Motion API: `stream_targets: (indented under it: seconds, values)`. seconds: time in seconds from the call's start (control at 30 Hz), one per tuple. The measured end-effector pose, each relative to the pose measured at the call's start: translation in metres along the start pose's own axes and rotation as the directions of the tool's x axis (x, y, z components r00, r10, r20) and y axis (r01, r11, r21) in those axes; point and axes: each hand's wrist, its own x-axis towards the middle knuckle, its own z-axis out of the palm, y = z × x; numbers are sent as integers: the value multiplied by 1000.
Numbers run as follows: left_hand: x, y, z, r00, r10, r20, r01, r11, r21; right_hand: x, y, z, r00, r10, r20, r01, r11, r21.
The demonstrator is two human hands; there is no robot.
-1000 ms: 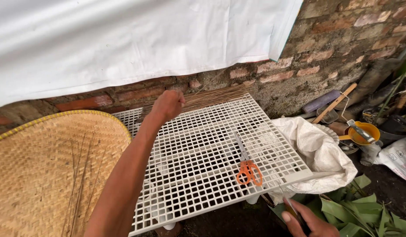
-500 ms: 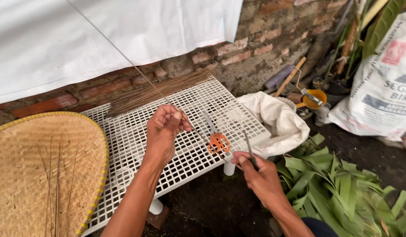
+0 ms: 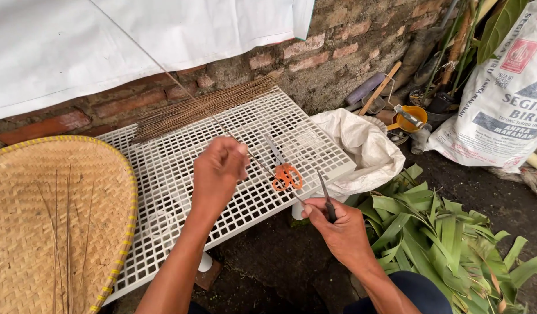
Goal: Stripping leaf material from palm frond midribs using a small blade to prepare them for broom making
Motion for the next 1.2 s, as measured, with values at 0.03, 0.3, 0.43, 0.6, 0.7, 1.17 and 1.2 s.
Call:
stream_targets:
  seconds: [0.03,0.3,0.43,0.6,0.7,1.17,1.2]
  values:
    - [-4,-5,2,1000,0,4,0,1000,-3,0,-3,-3,1000,0,-4,0,1000,-3]
    - [-33,1,32,491,589,642,-833,101,544,-5,-13,-4,864,-503,-27,460,810,-365]
    - [-31,-14,45,454,600,659,-844,51,534,-1,-13,-1,881,-472,-41,422,821,-384]
    - [-37,-21,63,409,583,702,-786,-166,595,8,-10,-1,990,-55,-130,15,956,-292]
    - [-41,-38,87,363,670,648,-776,-168,608,15,-5,1,975,-147,-169,117,977,-176]
    - [-41,-4,56,600,579,552,-768,611,194,-4,-10,-42,950,-255,178,236,964,122]
    - [-41,0,54,628,530,570,-694,713,101,-6,-3,-44,946,-244,212,195,954,227]
